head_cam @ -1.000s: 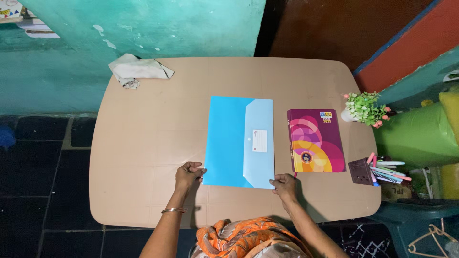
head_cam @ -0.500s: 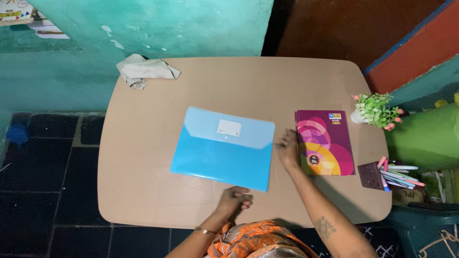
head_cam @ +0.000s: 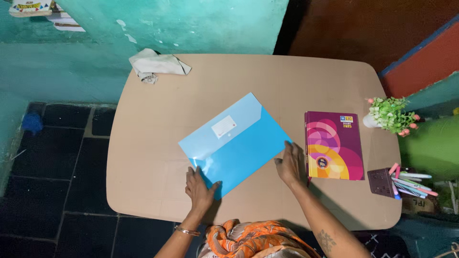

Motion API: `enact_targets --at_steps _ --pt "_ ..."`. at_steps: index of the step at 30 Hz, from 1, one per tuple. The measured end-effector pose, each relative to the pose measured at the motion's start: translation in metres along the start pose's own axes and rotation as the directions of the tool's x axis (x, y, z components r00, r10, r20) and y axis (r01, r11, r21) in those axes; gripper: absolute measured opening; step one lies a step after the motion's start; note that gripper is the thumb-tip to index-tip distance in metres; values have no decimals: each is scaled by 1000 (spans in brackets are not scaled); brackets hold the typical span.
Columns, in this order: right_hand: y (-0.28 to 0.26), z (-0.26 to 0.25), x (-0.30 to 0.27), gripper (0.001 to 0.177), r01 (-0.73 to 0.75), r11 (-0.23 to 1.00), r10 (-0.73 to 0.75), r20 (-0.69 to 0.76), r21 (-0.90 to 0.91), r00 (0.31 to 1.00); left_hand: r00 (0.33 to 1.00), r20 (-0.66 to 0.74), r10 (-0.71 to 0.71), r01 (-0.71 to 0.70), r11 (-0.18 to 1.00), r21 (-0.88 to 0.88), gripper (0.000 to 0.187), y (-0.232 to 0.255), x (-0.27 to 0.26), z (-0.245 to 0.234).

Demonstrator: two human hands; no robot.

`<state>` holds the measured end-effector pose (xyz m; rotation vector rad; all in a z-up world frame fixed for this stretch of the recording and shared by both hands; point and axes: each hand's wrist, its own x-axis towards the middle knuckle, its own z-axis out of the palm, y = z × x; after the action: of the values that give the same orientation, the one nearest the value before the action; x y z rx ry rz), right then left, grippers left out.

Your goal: The person wipes a table with a cloth, then retrieves a pen holder, a small potted plant, a diary, a blue folder, and several documents from a wall shelf. They place these items on the table and arrange them.

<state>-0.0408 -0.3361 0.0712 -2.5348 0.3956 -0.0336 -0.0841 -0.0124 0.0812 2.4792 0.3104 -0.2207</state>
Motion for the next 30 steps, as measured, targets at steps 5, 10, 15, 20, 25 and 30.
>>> enact_targets --at_steps 5,10,15,20,25,30 --pt "1 10 2 71 182 964 -147 181 -195 972 982 184 42 -59 994 87 113 3 27 11" --pt "-1 17 -36 71 172 968 -137 186 -184 973 957 242 161 -197 971 134 110 6 61 17" --pt "0 8 -50 70 78 987 -57 147 -143 987 917 249 311 -349 928 127 108 7 94 21" --pt "17 -10 -21 84 -19 982 19 2 -188 1000 855 325 405 -458 882 106 99 7 124 10" --pt "13 -13 -23 78 -85 967 124 155 -241 980 850 354 390 -449 888 101 98 16 127 0" --pt "3 -9 -41 77 -46 953 96 155 -299 983 847 367 385 -443 892 85 95 22 128 -3"
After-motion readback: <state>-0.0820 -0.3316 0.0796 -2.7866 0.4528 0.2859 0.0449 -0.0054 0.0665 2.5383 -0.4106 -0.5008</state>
